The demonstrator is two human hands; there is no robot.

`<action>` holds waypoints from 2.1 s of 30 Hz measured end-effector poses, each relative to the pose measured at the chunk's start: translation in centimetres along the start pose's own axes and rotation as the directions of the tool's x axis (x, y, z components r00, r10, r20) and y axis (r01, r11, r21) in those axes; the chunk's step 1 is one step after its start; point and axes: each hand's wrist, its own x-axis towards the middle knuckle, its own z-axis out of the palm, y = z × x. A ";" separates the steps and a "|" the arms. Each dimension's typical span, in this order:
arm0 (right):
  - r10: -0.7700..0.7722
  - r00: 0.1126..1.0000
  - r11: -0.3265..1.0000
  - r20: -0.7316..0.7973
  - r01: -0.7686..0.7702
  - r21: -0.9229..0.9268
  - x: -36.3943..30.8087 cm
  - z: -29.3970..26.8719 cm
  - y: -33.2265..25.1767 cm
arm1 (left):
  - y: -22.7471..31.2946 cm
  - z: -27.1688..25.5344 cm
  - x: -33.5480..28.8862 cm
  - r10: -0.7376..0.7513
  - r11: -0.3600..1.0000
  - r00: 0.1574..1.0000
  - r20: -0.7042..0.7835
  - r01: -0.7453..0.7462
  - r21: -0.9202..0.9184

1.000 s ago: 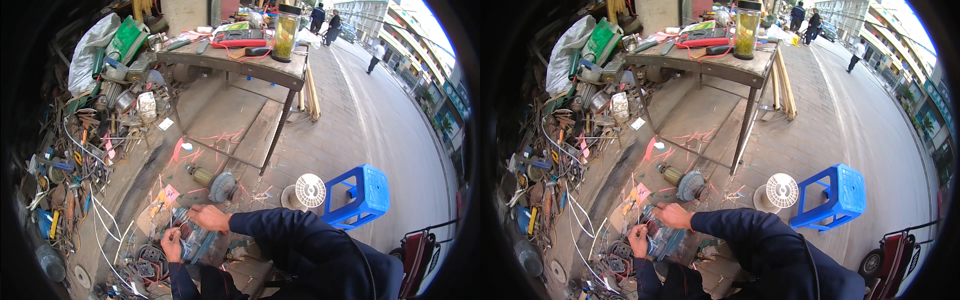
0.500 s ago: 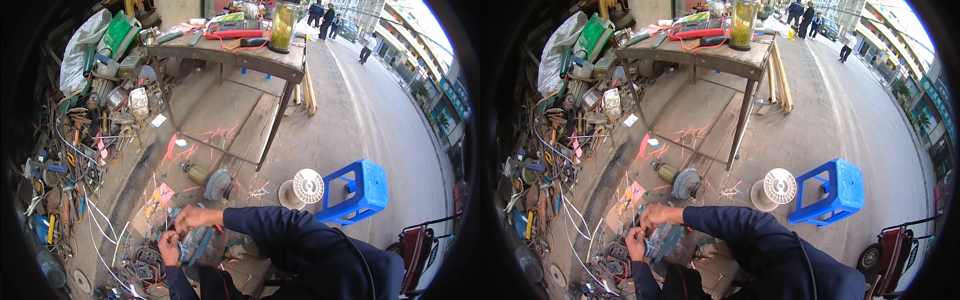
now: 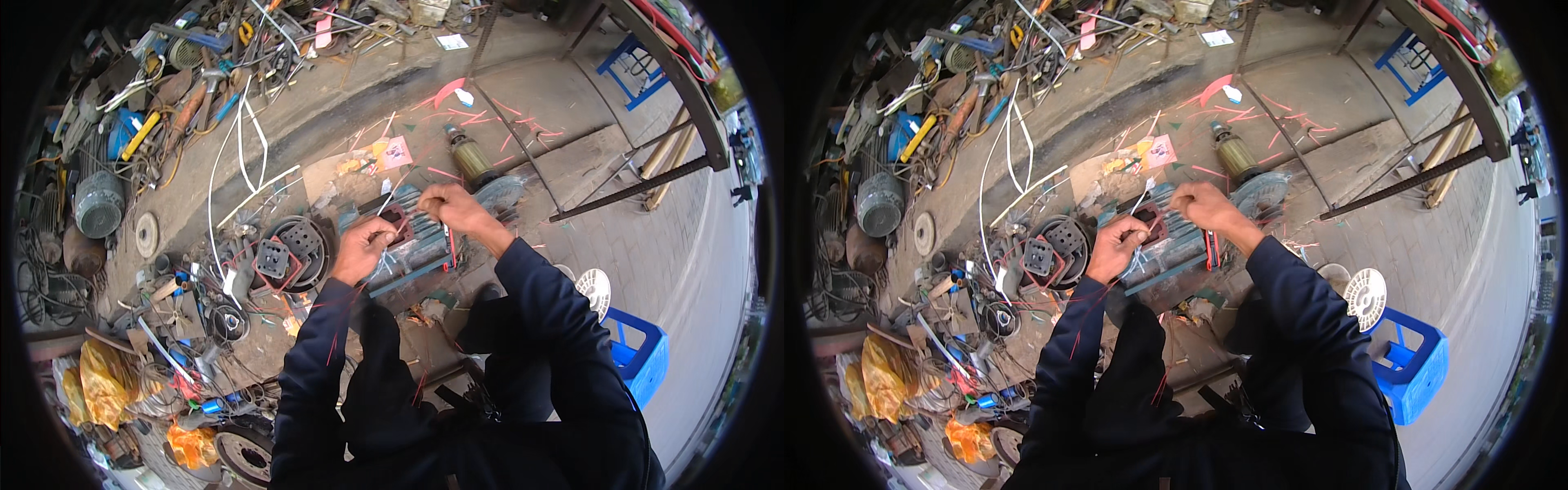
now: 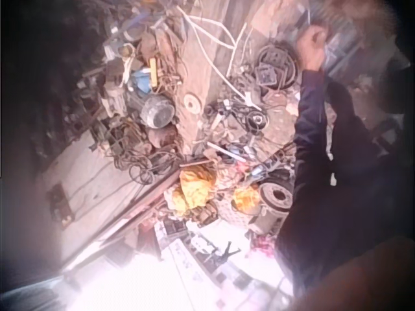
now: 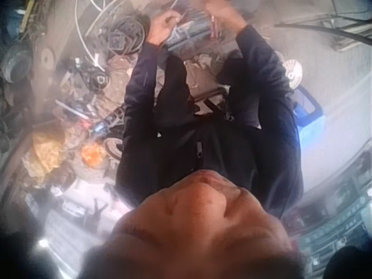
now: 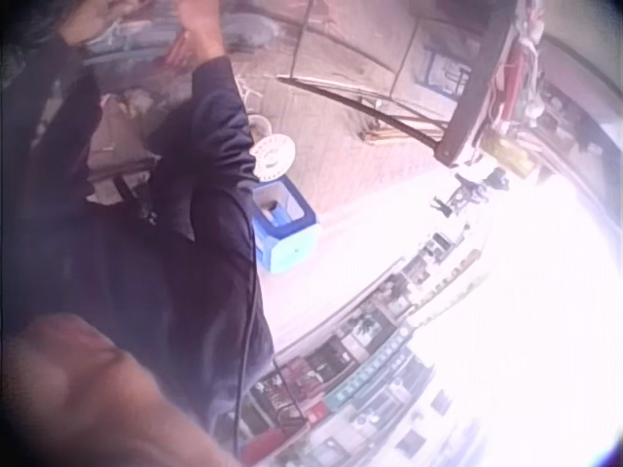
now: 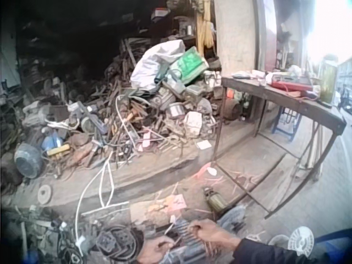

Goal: The person strips insulation from copper wires and inserts them into the slots of a motor stator using a red-handled tool. They repeatedly strip, insert, and adjust wires while seated at a cluttered workbench.

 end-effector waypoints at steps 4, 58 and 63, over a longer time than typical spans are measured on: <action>-0.104 0.914 0.890 0.393 0.262 -0.374 -1.4 0.4 -0.7 | -0.2 0.1 -0.3 -0.174 0.976 0.985 0.004 0.173 -0.132; -0.149 0.948 0.642 0.282 0.310 -0.701 -1.3 2.5 0.5 | 1.7 0.0 -0.6 0.084 0.996 0.996 -0.015 -0.083 0.016; -0.024 0.884 0.954 0.467 -0.120 0.276 0.6 0.8 -0.7 | 1.9 1.0 1.2 -0.026 0.999 1.000 0.008 0.026 0.030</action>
